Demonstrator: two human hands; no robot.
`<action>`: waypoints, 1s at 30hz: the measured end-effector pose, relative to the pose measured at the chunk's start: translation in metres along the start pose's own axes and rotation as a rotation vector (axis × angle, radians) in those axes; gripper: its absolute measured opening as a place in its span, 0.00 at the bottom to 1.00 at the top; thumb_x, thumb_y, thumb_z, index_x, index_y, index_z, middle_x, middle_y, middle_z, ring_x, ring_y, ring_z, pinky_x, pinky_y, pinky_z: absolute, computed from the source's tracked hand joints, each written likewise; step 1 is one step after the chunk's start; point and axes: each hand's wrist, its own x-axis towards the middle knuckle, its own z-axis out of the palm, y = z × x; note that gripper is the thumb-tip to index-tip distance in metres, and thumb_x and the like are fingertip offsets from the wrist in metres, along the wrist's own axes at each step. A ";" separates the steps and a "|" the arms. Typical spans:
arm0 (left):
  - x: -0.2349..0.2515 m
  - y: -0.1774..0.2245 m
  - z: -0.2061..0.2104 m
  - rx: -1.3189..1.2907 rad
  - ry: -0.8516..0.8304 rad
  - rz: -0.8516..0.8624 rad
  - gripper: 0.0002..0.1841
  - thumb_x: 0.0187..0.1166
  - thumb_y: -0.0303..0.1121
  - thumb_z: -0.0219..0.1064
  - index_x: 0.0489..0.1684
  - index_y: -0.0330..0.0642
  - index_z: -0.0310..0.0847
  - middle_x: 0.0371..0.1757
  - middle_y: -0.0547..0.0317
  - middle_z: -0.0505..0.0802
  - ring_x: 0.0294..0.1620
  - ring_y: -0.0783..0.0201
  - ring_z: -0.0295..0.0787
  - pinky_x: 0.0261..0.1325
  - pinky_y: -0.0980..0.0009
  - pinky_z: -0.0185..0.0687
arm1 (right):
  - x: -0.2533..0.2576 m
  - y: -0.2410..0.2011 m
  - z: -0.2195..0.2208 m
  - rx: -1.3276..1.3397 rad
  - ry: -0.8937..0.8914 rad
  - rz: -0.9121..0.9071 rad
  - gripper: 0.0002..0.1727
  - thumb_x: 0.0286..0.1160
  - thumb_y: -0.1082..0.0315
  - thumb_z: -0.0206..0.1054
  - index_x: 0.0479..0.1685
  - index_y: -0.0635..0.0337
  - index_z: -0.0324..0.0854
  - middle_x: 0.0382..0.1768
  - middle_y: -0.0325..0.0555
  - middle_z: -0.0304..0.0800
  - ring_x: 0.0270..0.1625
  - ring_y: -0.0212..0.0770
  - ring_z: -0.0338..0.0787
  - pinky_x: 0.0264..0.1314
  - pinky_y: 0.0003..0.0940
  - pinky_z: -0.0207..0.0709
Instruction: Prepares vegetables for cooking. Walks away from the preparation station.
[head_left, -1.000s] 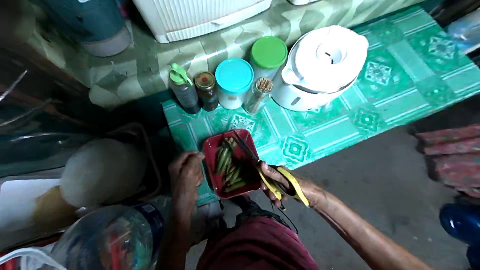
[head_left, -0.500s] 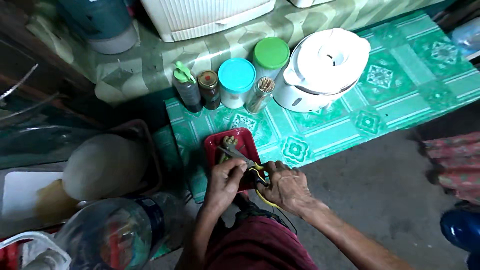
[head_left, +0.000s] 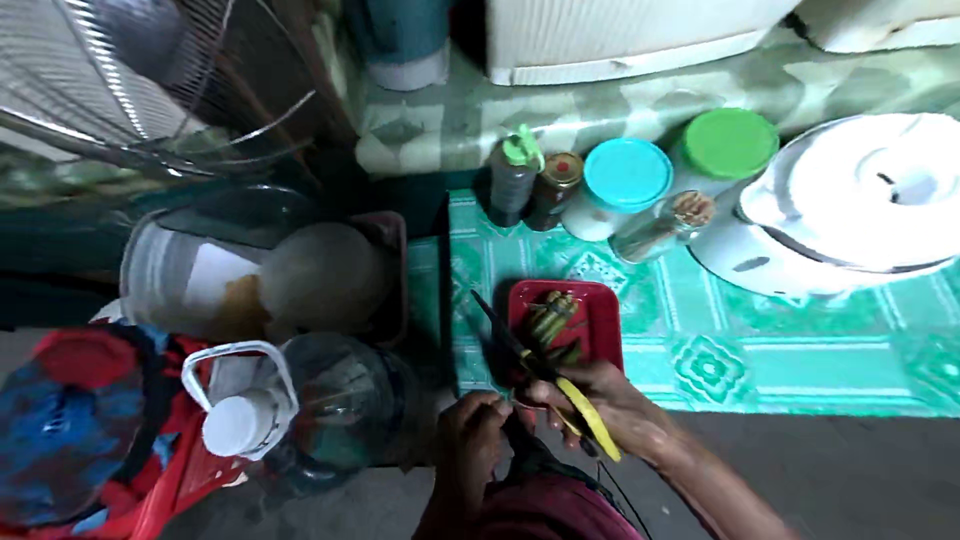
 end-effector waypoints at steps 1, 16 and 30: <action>-0.007 -0.005 -0.006 0.037 0.039 0.018 0.10 0.82 0.28 0.61 0.44 0.29 0.86 0.18 0.71 0.79 0.13 0.82 0.68 0.18 0.82 0.68 | 0.018 -0.006 0.013 0.004 -0.018 0.042 0.12 0.84 0.59 0.66 0.39 0.58 0.85 0.22 0.35 0.88 0.19 0.29 0.87 0.22 0.23 0.83; -0.057 -0.021 -0.061 -0.136 0.221 -0.014 0.07 0.80 0.20 0.58 0.42 0.31 0.84 0.18 0.74 0.80 0.14 0.82 0.71 0.19 0.83 0.71 | 0.225 0.001 0.147 0.530 0.167 0.413 0.15 0.90 0.62 0.57 0.66 0.61 0.70 0.39 0.46 0.77 0.33 0.39 0.83 0.36 0.35 0.83; -0.004 0.024 -0.012 -0.450 0.215 0.117 0.11 0.85 0.20 0.49 0.40 0.35 0.80 0.22 0.61 0.89 0.21 0.68 0.87 0.30 0.71 0.90 | 0.058 -0.032 0.093 0.027 0.056 -0.155 0.31 0.95 0.48 0.42 0.40 0.62 0.84 0.25 0.38 0.82 0.24 0.28 0.79 0.30 0.26 0.77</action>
